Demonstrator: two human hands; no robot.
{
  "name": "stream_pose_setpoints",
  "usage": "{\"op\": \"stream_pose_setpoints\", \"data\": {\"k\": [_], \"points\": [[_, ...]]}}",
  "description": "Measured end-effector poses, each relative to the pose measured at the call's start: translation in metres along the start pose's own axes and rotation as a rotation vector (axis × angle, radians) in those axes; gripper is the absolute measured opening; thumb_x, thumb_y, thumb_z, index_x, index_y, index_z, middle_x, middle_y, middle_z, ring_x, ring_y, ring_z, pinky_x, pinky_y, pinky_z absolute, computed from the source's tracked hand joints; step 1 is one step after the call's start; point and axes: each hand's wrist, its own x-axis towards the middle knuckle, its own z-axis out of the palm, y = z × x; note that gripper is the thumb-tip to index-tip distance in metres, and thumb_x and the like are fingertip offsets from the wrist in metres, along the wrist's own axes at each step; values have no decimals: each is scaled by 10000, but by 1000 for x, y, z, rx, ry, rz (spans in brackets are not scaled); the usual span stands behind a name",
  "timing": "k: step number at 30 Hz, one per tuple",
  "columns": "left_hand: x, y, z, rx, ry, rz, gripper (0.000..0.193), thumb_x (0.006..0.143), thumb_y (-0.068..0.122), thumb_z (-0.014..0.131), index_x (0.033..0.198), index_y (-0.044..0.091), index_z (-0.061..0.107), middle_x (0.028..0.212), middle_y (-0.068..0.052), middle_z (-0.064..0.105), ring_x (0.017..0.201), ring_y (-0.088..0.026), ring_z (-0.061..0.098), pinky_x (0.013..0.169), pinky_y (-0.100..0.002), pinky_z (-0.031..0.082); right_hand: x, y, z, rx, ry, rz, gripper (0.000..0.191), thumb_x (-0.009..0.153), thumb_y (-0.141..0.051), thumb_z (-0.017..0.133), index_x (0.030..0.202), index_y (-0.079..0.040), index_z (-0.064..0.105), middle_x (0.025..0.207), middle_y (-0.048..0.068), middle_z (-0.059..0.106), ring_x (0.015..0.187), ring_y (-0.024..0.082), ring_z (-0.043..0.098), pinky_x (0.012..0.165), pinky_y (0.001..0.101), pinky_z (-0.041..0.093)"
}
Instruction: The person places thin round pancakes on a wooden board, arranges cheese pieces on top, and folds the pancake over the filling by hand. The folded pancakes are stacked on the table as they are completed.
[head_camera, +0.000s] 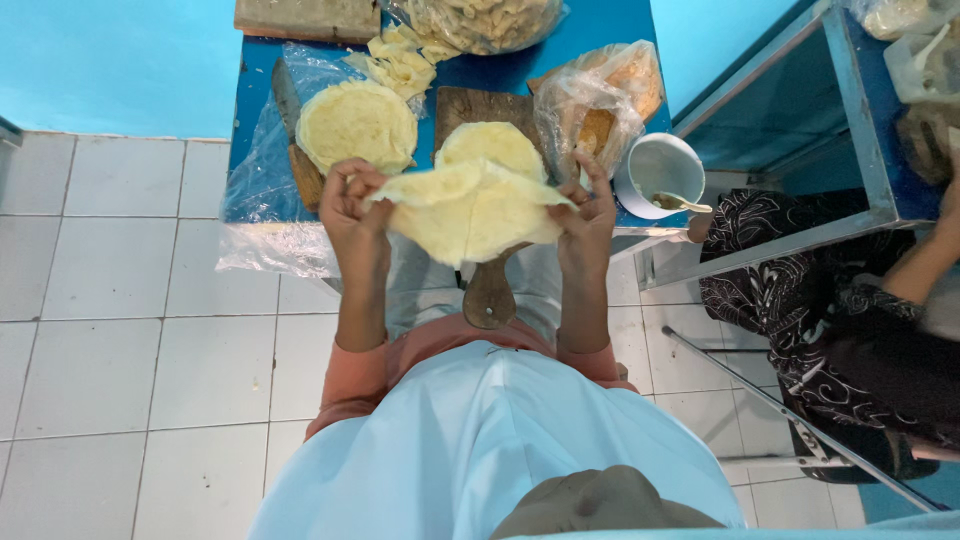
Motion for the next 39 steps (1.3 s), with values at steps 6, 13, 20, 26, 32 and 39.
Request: {"op": "stream_pose_setpoints", "data": {"k": [6,13,20,26,32,39], "points": [[47,-4,-15,-64,19,73,326,877,-165,534,1144,8,605,1119,-48,639,1025,-127,657,919,-262,541,7,-19,-20,82,123,1,760,779,178,580,1502,-13,443,966,81,644,934,189,681,855,311,589],[95,-3,-9,525,-269,214,260,920,-133,644,1136,11,646,1118,-92,659,1077,-187,647,972,-323,513,2,-40,-8,-173,-15,-67,726,856,145,637,1537,-32,459,1004,119,685,926,172,678,848,297,561],[95,3,-1,1489,185,819,451,706,38,780,1124,-25,626,1064,-253,663,928,-383,620,777,-388,507,13,-43,18,-354,-70,-173,669,909,169,639,1523,-34,466,1077,114,698,1037,173,690,882,300,588],[26,-39,24,67,-538,-703,459,1040,384,460,1069,-3,705,960,-67,759,829,-145,742,745,-271,619,19,-29,44,-428,-137,-388,607,892,154,562,1447,-74,469,1217,87,684,1106,200,714,922,292,577],[5,-64,37,-44,-165,-472,278,1104,246,658,1077,-30,685,829,6,638,637,-24,453,535,-204,337,-16,-31,45,-941,-323,-642,413,820,170,599,1167,-46,648,1121,122,746,1100,317,737,1026,408,561],[2,-54,30,511,-209,-184,193,1028,79,758,979,-82,663,814,-17,645,751,-30,538,640,-207,438,-21,-46,40,-991,-448,-409,464,795,150,639,1231,-10,634,1157,117,742,1112,290,724,957,365,569]]}}
